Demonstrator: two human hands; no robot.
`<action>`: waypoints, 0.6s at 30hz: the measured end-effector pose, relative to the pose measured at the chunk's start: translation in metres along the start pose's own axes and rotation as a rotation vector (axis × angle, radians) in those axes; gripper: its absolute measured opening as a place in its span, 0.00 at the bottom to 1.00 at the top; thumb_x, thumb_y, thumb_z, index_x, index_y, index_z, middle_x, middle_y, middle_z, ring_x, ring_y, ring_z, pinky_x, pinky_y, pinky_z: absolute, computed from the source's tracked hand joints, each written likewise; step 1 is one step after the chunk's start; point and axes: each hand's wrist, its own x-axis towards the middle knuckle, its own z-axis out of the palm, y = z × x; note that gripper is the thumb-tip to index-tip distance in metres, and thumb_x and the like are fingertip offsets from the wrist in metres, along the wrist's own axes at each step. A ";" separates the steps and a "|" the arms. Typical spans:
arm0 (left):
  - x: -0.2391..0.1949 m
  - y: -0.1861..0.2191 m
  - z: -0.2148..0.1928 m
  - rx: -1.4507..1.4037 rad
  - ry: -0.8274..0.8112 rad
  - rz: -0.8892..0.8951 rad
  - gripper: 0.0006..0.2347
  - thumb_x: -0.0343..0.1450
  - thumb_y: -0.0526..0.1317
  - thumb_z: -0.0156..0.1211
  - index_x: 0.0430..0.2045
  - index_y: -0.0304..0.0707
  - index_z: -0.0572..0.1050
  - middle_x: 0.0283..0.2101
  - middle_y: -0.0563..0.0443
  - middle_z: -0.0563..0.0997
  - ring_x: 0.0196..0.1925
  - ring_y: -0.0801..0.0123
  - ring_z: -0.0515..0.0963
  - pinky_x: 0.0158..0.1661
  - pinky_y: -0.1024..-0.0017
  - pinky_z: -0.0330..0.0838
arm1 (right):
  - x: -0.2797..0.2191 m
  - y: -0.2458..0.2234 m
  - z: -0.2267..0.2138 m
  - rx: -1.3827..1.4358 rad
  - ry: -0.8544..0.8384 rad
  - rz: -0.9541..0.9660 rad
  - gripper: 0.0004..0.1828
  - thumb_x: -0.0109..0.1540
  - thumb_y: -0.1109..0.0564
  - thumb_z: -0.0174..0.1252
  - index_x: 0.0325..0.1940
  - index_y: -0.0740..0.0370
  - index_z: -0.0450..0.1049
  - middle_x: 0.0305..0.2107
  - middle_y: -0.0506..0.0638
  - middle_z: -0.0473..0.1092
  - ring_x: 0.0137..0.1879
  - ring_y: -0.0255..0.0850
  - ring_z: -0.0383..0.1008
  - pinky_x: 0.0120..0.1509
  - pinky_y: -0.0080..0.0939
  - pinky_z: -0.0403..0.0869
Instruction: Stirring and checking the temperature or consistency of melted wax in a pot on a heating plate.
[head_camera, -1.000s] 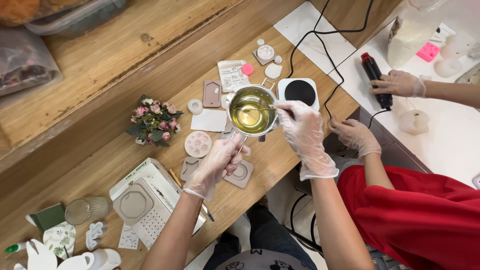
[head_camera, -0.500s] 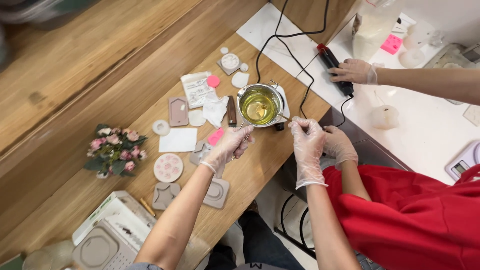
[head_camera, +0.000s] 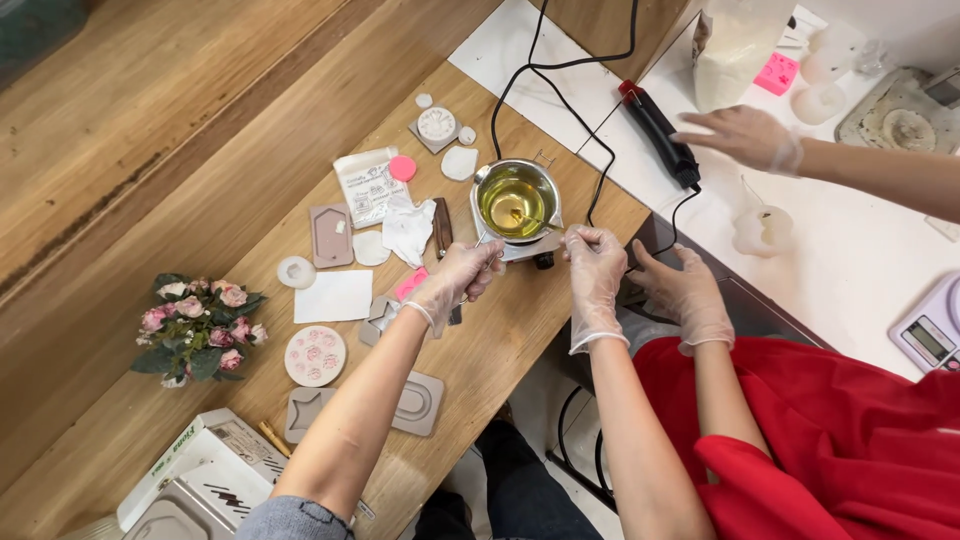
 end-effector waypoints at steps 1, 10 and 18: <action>0.001 0.000 0.001 0.005 -0.003 -0.001 0.15 0.67 0.51 0.64 0.22 0.36 0.74 0.08 0.56 0.59 0.05 0.75 0.59 0.07 0.71 0.57 | 0.000 -0.001 0.000 0.048 -0.002 -0.010 0.06 0.56 0.56 0.63 0.37 0.54 0.80 0.20 0.44 0.76 0.25 0.26 0.72 0.33 0.27 0.69; 0.023 -0.017 0.009 0.050 -0.049 -0.036 0.18 0.66 0.57 0.65 0.27 0.39 0.76 0.12 0.51 0.72 0.08 0.70 0.71 0.12 0.71 0.70 | -0.004 0.000 -0.004 0.174 -0.024 -0.031 0.09 0.59 0.61 0.61 0.43 0.62 0.77 0.26 0.47 0.78 0.24 0.26 0.71 0.34 0.23 0.66; 0.016 -0.013 0.004 0.036 -0.022 -0.002 0.17 0.67 0.55 0.64 0.32 0.43 0.71 0.20 0.46 0.81 0.14 0.65 0.81 0.17 0.68 0.79 | -0.006 0.001 -0.013 0.097 -0.075 -0.016 0.11 0.59 0.60 0.59 0.46 0.60 0.77 0.30 0.46 0.79 0.27 0.26 0.74 0.38 0.25 0.65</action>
